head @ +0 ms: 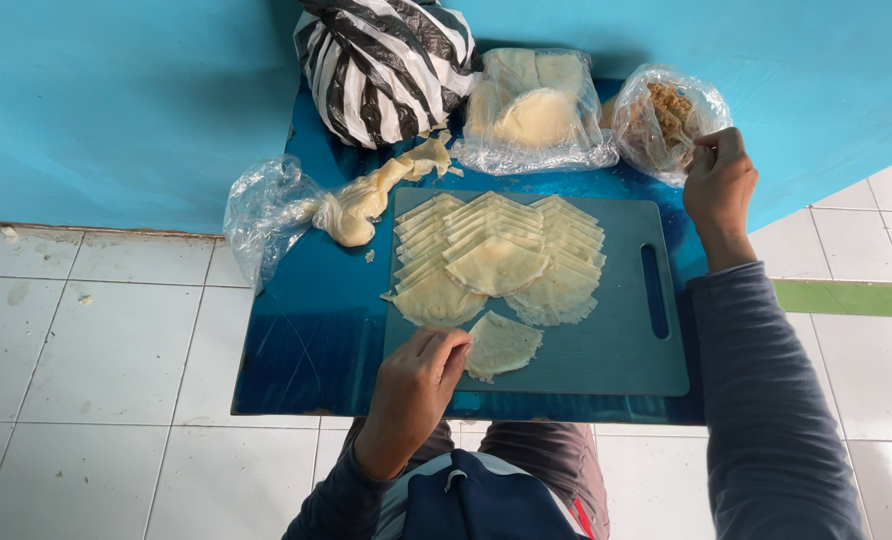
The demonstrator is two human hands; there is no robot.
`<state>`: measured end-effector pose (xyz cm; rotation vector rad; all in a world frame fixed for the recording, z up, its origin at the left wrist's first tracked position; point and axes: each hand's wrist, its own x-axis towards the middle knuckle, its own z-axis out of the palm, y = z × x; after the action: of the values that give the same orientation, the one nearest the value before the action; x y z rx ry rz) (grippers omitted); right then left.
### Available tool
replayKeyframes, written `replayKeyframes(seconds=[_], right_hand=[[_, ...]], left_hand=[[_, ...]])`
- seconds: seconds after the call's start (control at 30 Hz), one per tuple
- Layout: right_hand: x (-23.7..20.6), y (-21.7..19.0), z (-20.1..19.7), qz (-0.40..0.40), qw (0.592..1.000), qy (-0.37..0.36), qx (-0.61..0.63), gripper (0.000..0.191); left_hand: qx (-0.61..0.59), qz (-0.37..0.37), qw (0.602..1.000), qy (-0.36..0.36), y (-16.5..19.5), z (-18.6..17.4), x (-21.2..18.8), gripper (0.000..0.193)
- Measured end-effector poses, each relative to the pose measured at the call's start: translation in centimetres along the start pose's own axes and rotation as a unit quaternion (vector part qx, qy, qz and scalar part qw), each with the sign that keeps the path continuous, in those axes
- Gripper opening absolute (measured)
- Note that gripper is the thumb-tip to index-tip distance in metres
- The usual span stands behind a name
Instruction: The person sits at a low table and folds filled pastries. They take a cut dough wrapper, place a portion of filling from a plastic bag onto it, then fold and pinch the wrapper closed and add it to a growing stack of folded pastries on the cutting board.
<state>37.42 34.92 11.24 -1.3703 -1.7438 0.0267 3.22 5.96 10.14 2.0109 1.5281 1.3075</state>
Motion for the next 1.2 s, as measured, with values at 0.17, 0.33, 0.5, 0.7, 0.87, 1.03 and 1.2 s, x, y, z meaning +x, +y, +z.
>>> replayKeyframes(seconds=[0.17, 0.33, 0.5, 0.7, 0.87, 1.03, 1.2], right_hand=[[0.1, 0.2, 0.2, 0.001, 1.000, 0.009, -0.011, 0.007], [0.2, 0.2, 0.6, -0.031, 0.996, 0.011, -0.077, 0.006], [0.4, 0.2, 0.6, -0.015, 0.998, 0.024, -0.060, 0.006], [0.7, 0.3, 0.7, -0.004, 0.999, 0.017, -0.042, 0.006], [0.8, 0.6, 1.0, 0.024, 1.000, 0.002, 0.011, 0.007], [1.3, 0.6, 0.9, 0.139, 0.985, 0.003, 0.101, 0.007], [1.5, 0.8, -0.3, 0.162, 0.973, -0.001, 0.166, 0.010]], left_hand=[[0.002, 0.000, 1.000, 0.029, -0.4, 0.5, -0.2, 0.016], [0.003, 0.005, 0.999, 0.034, -0.6, 0.6, -0.3, 0.016], [0.006, 0.003, 0.999, 0.035, -0.7, 0.6, -0.2, 0.016], [0.018, 0.003, 0.999, 0.035, -1.1, 0.8, -0.5, 0.016], [0.018, 0.004, 0.999, 0.039, -1.2, 1.1, -0.4, 0.017], [0.018, 0.004, 0.999, 0.037, -1.1, 1.0, -0.4, 0.017], [0.011, 0.004, 0.999, 0.038, -1.2, 1.1, -0.5, 0.017]])
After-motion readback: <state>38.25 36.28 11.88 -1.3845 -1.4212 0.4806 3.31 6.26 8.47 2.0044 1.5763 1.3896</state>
